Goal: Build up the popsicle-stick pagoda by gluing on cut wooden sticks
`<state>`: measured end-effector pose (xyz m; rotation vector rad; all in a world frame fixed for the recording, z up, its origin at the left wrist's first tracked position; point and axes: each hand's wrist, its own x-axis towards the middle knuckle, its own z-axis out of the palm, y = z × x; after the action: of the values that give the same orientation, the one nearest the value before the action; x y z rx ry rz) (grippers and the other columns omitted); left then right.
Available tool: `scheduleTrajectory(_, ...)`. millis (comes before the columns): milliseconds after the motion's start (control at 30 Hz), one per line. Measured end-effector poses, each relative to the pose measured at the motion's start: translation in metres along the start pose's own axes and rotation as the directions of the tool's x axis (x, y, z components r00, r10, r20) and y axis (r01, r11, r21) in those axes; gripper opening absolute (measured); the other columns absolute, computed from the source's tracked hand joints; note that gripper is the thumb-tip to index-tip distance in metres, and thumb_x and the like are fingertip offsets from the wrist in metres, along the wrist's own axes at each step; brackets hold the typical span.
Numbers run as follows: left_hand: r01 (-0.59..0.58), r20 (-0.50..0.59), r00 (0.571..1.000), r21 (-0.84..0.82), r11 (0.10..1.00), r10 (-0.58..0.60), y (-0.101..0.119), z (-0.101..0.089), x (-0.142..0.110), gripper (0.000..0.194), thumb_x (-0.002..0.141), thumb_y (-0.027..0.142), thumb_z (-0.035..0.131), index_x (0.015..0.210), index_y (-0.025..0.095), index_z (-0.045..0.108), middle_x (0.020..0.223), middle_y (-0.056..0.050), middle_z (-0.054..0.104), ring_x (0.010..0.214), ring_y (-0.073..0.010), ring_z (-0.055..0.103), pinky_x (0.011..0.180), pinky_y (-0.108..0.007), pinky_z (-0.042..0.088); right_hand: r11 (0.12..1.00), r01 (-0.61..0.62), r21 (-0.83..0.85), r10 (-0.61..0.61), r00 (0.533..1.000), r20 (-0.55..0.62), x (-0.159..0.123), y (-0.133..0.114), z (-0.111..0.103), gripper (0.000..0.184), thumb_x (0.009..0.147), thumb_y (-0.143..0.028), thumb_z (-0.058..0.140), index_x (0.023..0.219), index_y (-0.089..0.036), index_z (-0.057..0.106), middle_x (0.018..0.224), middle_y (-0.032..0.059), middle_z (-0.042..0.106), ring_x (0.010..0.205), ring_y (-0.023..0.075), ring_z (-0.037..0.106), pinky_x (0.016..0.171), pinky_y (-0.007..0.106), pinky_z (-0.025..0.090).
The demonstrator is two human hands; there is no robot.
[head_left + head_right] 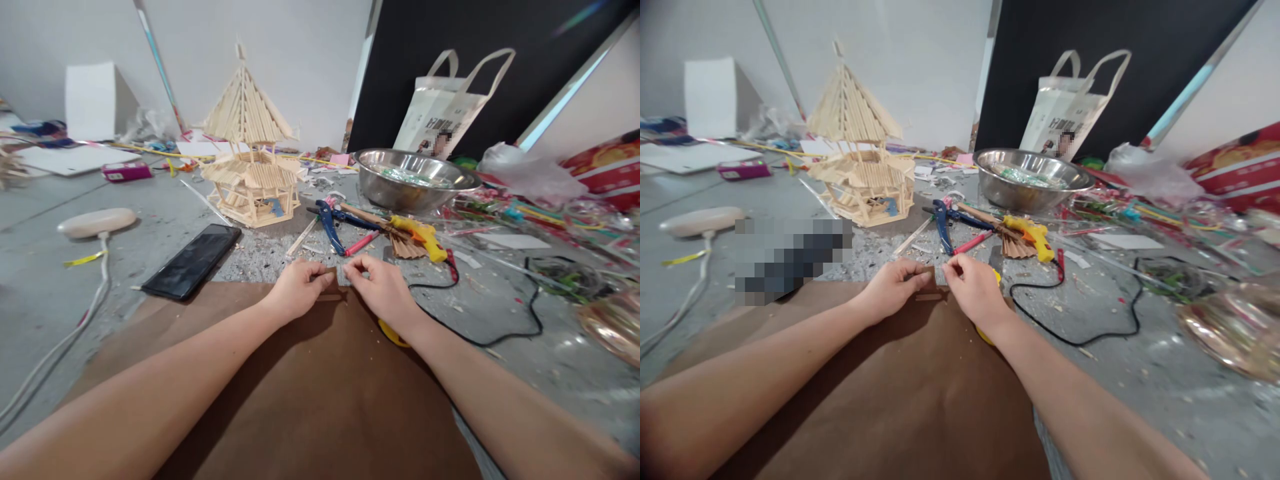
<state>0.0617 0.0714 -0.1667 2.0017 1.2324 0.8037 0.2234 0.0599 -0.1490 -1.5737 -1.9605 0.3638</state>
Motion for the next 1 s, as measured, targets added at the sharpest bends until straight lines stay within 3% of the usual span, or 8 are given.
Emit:
scheduleTrajectory(100, -0.001, -0.010, 1.000, -0.034, 0.999, 0.000, -0.0001, 0.0001, -0.0002, 0.026, 0.077, 0.026, 0.045, 0.055, 0.015, 0.052, 0.050, 0.004, 0.046, 0.052, -0.0085, 0.041, 0.053, -0.020, 0.033, 0.994, 0.061, 0.093, -0.057, 0.998, -0.039, 0.0000, 0.0009, 0.0019, 0.018, 0.069, -0.016, 0.048, 0.084, -0.017, 0.057, 0.085, 0.0028, 0.064, 0.072, 0.0126, 0.058, 0.068, 0.024, 0.041)
scheduleTrajectory(267, 0.033, -0.035, 0.999, -0.116, 0.993, -0.038, 0.0009, 0.0003, -0.0011, 0.024, 0.077, 0.028, 0.043, 0.060, 0.015, 0.054, 0.052, 0.004, 0.045, 0.052, -0.0080, 0.042, 0.051, -0.019, 0.033, 0.988, 0.099, 0.117, -0.118, 0.979, 0.164, -0.0005, -0.0024, -0.0007, 0.019, 0.068, -0.013, 0.047, 0.078, -0.018, 0.062, 0.078, 0.0001, 0.067, 0.070, 0.0121, 0.059, 0.066, 0.023, 0.041)
scheduleTrajectory(367, 0.038, -0.047, 0.998, -0.108, 0.993, -0.043, 0.0005, 0.0005, -0.0011, 0.024, 0.078, 0.029, 0.043, 0.062, 0.014, 0.055, 0.052, 0.004, 0.046, 0.053, -0.0082, 0.042, 0.051, -0.019, 0.033, 0.990, 0.131, 0.053, -0.139, 0.971, 0.197, -0.0007, -0.0046, -0.0027, 0.012, 0.069, -0.020, 0.050, 0.073, -0.018, 0.062, 0.069, -0.0006, 0.065, 0.062, 0.0117, 0.056, 0.060, 0.023, 0.040)
scheduleTrajectory(600, 0.070, -0.124, 0.989, -0.090, 0.994, -0.081, 0.0015, 0.0004, -0.0018, 0.023, 0.076, 0.029, 0.046, 0.060, 0.014, 0.055, 0.051, 0.004, 0.047, 0.053, -0.0083, 0.042, 0.052, -0.020, 0.034, 0.992, 0.129, -0.002, -0.127, 0.980, 0.153, -0.0003, -0.0046, -0.0017, 0.012, 0.070, -0.020, 0.050, 0.066, -0.018, 0.061, 0.061, -0.0015, 0.062, 0.056, 0.0101, 0.052, 0.057, 0.022, 0.036)
scheduleTrajectory(733, 0.099, -0.169, 0.975, -0.261, 0.960, -0.146, 0.0000, 0.0001, -0.0011, 0.025, 0.076, 0.034, 0.048, 0.061, 0.014, 0.055, 0.055, 0.003, 0.052, 0.056, -0.0087, 0.046, 0.057, -0.020, 0.038, 0.999, 0.047, -0.016, -0.045, 0.991, 0.129, 0.0006, -0.0028, -0.0028, 0.016, 0.074, -0.024, 0.047, 0.066, -0.019, 0.060, 0.064, -0.0011, 0.063, 0.058, 0.0115, 0.054, 0.057, 0.022, 0.036)
scheduleTrajectory(867, 0.102, -0.116, 0.977, -0.481, 0.871, -0.178, -0.0020, 0.0000, 0.0004, 0.023, 0.074, 0.033, 0.051, 0.067, 0.012, 0.059, 0.068, -0.001, 0.062, 0.066, -0.0107, 0.054, 0.067, -0.023, 0.042, 0.998, -0.005, -0.061, 0.011, 0.995, 0.100, 0.0001, -0.0006, -0.0042, 0.031, 0.078, -0.035, 0.043, 0.056, -0.018, 0.056, 0.057, 0.0012, 0.060, 0.059, 0.0144, 0.055, 0.058, 0.025, 0.038)
scheduleTrajectory(967, 0.105, -0.061, 0.984, -0.562, 0.820, -0.168, -0.0007, -0.0006, 0.0003, 0.023, 0.074, 0.032, 0.051, 0.071, 0.012, 0.062, 0.074, -0.003, 0.064, 0.070, -0.0124, 0.056, 0.071, -0.026, 0.043, 0.997, 0.038, 0.060, -0.036, 0.999, -0.026, -0.0011, -0.0018, -0.0037, 0.016, 0.074, -0.030, 0.051, 0.079, -0.018, 0.060, 0.078, 0.0039, 0.064, 0.073, 0.0157, 0.058, 0.068, 0.027, 0.041)
scheduleTrajectory(1000, 0.102, -0.051, 0.986, -0.574, 0.813, -0.160, 0.0004, -0.0008, -0.0001, 0.022, 0.074, 0.032, 0.051, 0.072, 0.012, 0.062, 0.075, -0.003, 0.064, 0.071, -0.0124, 0.057, 0.072, -0.026, 0.043, 0.992, 0.041, 0.120, -0.035, 0.998, -0.050, -0.0016, -0.0029, -0.0032, 0.019, 0.073, -0.029, 0.052, 0.087, -0.018, 0.059, 0.084, 0.0048, 0.064, 0.075, 0.0156, 0.058, 0.069, 0.028, 0.042)
